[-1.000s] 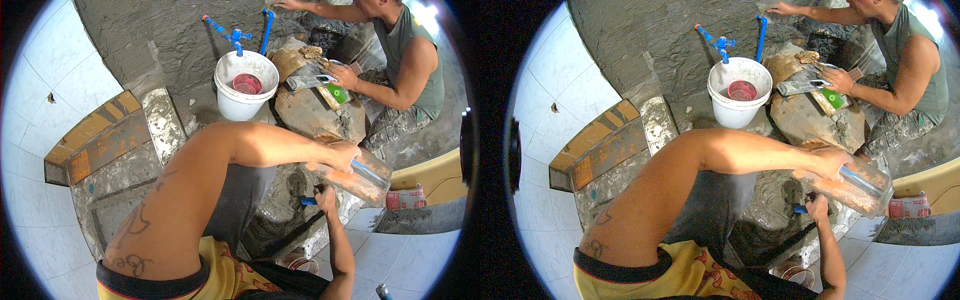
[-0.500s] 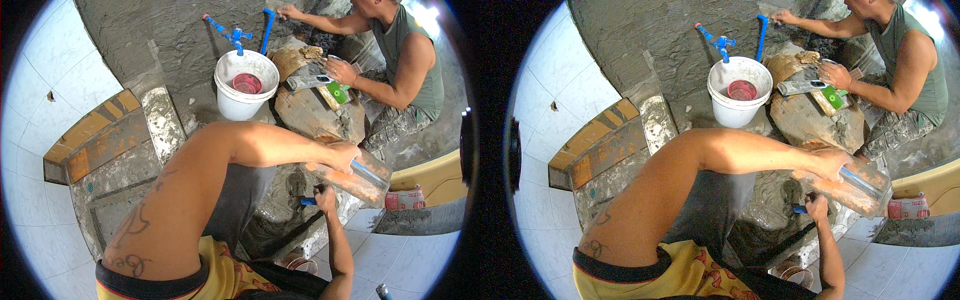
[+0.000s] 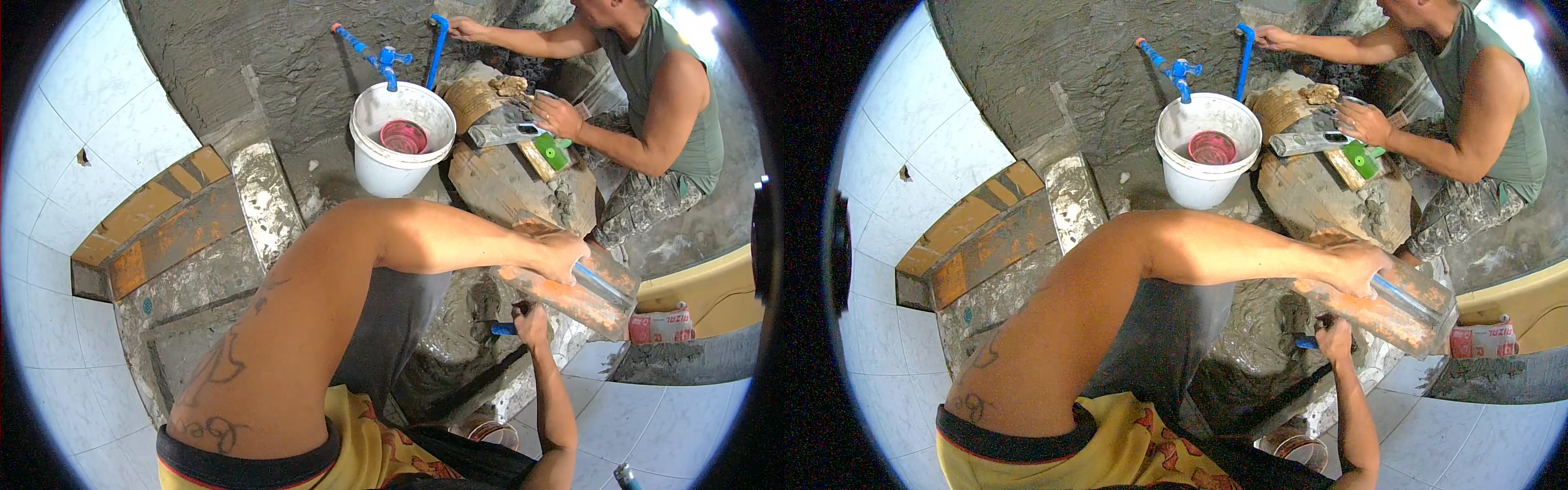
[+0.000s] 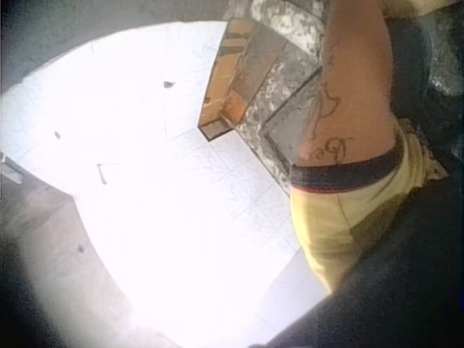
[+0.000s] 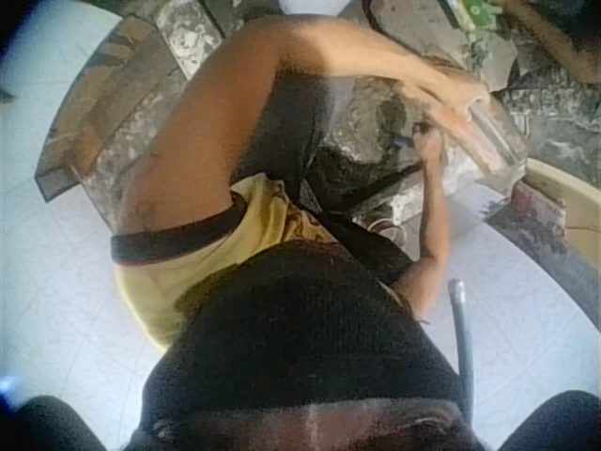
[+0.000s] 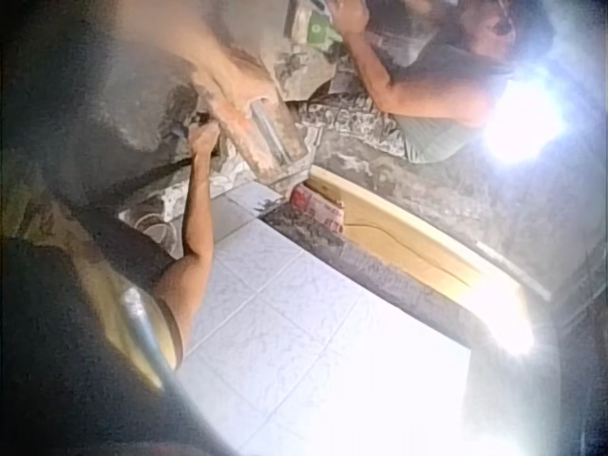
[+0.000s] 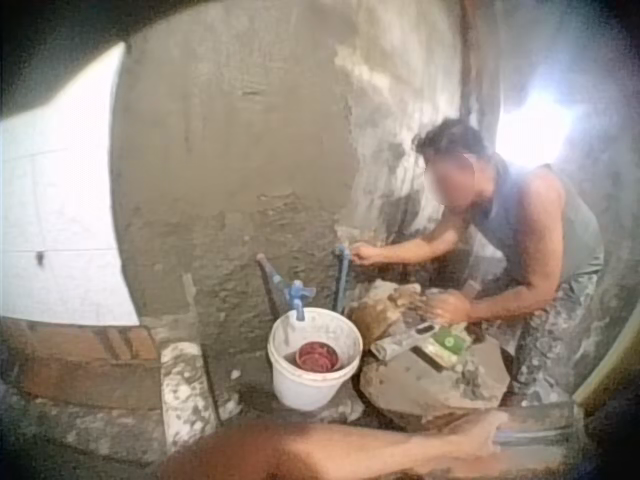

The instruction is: The person mixes and scoops wet cement from a floor trough using a trowel onto a plastering float, smooths the mortar, and stands up holding the tools.

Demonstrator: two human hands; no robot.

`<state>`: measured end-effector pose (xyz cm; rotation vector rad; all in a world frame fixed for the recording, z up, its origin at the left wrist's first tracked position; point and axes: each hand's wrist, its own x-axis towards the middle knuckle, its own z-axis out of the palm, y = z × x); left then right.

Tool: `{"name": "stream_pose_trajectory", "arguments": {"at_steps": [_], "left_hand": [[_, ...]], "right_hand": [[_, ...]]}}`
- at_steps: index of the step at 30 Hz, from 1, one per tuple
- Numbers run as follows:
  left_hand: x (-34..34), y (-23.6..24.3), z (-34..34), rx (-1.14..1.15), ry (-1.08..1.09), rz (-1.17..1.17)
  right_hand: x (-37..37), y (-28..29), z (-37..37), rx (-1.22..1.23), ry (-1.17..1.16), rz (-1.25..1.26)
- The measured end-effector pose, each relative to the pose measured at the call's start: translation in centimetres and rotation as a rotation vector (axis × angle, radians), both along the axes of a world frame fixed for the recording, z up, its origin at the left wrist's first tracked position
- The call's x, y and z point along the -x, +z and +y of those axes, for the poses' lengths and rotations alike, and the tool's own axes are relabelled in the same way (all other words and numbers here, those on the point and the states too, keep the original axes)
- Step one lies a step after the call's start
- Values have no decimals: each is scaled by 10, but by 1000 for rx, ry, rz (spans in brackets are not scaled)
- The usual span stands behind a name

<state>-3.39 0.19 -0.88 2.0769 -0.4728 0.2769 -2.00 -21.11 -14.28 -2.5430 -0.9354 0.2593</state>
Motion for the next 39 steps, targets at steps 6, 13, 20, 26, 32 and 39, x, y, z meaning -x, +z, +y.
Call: {"name": "stream_pose_trajectory", "arguments": {"at_steps": [6, 13, 20, 26, 32, 39], "left_hand": [[1, 3, 2, -11, 4, 2], [-1, 0, 1, 43, -23, -58], [2, 3, 1, -22, 11, -3], [1, -3, 4, 0, 9, -50], [0, -3, 3, -12, 20, -68], [-1, 0, 0, -28, 15, -28]], "right_hand": [[-2, -4, 0, -34, -24, 53], [-16, -28, -12, -48, 9, -39], [-11, -20, -8, -60, 19, -25], [-4, -11, 0, -22, 4, 27], [-2, -7, 2, -49, -14, 27], [-6, -8, -4, -24, -8, -35]]}}
